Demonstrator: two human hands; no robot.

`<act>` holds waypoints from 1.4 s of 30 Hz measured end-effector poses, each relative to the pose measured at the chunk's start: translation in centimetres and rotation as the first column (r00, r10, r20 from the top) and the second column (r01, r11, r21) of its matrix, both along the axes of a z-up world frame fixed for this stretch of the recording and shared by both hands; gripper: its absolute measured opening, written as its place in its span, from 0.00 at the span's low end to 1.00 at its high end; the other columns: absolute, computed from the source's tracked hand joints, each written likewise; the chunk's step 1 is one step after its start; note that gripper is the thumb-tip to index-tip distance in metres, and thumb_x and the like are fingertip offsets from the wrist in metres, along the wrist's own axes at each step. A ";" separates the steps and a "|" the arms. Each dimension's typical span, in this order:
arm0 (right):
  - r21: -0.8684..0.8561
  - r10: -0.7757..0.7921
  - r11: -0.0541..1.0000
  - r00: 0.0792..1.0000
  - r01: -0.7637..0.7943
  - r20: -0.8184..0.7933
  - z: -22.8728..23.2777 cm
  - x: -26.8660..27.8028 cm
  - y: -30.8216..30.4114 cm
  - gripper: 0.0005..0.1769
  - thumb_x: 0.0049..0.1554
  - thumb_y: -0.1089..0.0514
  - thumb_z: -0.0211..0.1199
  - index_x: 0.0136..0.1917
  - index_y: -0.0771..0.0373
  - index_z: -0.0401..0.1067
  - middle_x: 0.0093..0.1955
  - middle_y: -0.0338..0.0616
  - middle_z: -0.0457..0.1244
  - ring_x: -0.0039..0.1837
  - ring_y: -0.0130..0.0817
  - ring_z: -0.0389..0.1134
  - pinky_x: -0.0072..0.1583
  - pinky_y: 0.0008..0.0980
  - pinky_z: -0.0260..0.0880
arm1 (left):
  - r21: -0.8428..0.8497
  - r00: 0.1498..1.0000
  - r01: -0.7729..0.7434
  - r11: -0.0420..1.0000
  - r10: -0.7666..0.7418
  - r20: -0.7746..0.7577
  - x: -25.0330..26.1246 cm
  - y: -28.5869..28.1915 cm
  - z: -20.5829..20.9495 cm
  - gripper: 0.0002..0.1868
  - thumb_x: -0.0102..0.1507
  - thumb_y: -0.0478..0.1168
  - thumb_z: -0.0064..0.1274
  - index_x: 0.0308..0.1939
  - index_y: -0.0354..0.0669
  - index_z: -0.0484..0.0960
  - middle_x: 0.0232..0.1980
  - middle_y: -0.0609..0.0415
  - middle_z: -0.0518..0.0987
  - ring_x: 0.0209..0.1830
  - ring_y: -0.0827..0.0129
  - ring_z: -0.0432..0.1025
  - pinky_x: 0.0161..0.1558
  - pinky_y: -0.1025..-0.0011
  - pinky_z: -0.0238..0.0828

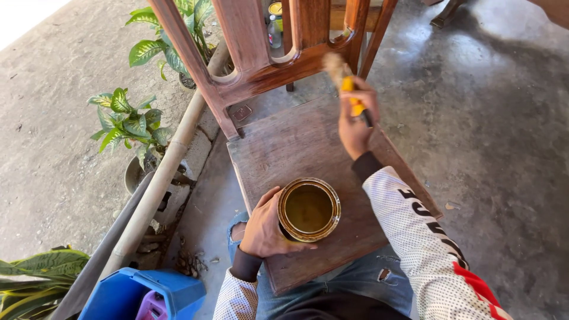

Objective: Painting a wooden chair using a brush and a can of wood finish

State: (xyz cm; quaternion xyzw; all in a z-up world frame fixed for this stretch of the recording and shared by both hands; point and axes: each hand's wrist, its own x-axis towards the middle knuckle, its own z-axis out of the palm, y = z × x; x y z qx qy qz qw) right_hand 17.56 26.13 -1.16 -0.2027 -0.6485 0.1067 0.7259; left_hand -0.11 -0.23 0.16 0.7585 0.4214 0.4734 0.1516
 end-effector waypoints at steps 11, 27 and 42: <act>-0.112 0.338 0.936 0.941 -0.333 0.030 2.1 -5.8 -4.6 0.07 0.59 0.76 0.72 0.44 0.68 0.79 0.59 0.61 0.72 0.64 0.59 0.75 0.63 0.48 0.77 | -0.022 1.000 0.000 1.000 0.000 -0.005 0.1 0.0 0.0 0.59 0.39 0.64 0.83 0.60 0.26 0.75 0.54 0.31 0.86 0.59 0.41 0.83 0.74 0.42 0.64; -0.039 0.078 0.996 0.997 -0.078 0.000 3.1 -4.1 -3.9 0.08 0.62 0.75 0.67 0.45 0.66 0.78 0.56 0.56 0.72 0.65 0.57 0.73 0.65 0.45 0.75 | -0.023 1.000 0.008 1.000 -0.008 0.013 0.1 -0.1 -0.5 0.60 0.40 0.65 0.83 0.62 0.26 0.76 0.55 0.33 0.86 0.58 0.44 0.84 0.74 0.47 0.64; -0.060 -0.076 0.996 0.994 0.071 -0.080 2.4 -2.8 -2.9 0.08 0.60 0.76 0.70 0.45 0.66 0.78 0.59 0.58 0.70 0.65 0.57 0.73 0.66 0.47 0.74 | -0.013 1.000 0.022 1.000 -0.022 -0.003 -0.2 0.1 -0.8 0.60 0.40 0.65 0.83 0.61 0.26 0.75 0.53 0.32 0.86 0.57 0.43 0.84 0.75 0.46 0.65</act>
